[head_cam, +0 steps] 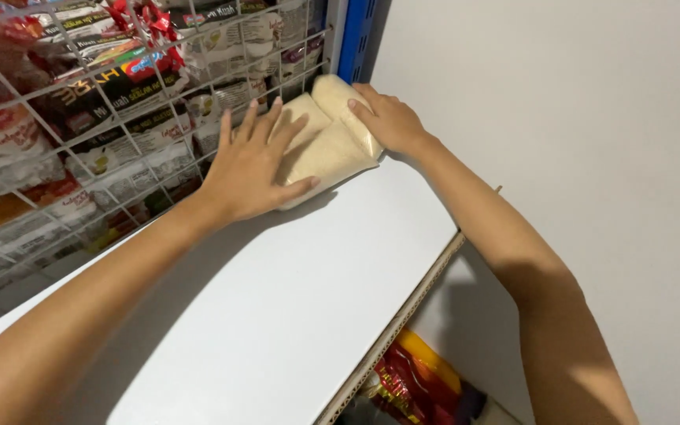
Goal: Wiping a shelf and then picking up plastic bags of rice from the floor to arrange them neatly on the shelf.
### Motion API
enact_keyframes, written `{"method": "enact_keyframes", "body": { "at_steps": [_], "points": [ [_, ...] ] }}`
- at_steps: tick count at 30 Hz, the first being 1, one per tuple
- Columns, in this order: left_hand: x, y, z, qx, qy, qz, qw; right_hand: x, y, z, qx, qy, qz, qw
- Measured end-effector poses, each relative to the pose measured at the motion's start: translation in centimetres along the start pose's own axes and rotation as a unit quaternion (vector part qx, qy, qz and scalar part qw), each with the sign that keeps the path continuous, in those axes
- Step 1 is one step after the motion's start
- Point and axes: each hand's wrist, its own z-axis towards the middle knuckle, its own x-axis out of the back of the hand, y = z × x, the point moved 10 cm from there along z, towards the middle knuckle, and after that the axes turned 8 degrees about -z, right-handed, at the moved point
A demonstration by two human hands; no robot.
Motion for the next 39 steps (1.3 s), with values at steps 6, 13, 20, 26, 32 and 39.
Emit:
{"method": "enact_keyframes", "body": {
  "at_steps": [6,13,20,26,32,39],
  "points": [
    [-2.1,0.0,0.2,0.009,0.025,0.003,1.0,0.5,-0.6,-0.8,0.012,0.027,-0.108,0.994],
    [-3.4,-0.1,1.9,0.018,-0.016,0.044,0.999,4.1,-4.3,-2.5,0.121,0.089,-0.087,0.985],
    [-1.2,-0.9,-1.3,0.0,-0.011,0.024,1.0,0.5,-4.3,-2.7,0.07,-0.029,-0.096,0.993],
    [-1.3,-1.0,-3.0,0.001,0.0,0.009,1.0,-0.3,-4.4,-2.5,0.036,-0.051,-0.1,0.993],
    [-1.7,-0.3,-2.8,-0.006,-0.025,-0.052,0.998,0.0,-5.8,-2.4,-0.009,-0.093,-0.106,0.99],
    [0.9,-1.5,-3.4,-0.033,-0.034,-0.187,0.981,-0.2,-5.8,-2.2,-0.026,-0.089,-0.098,0.991]
  ]
}}
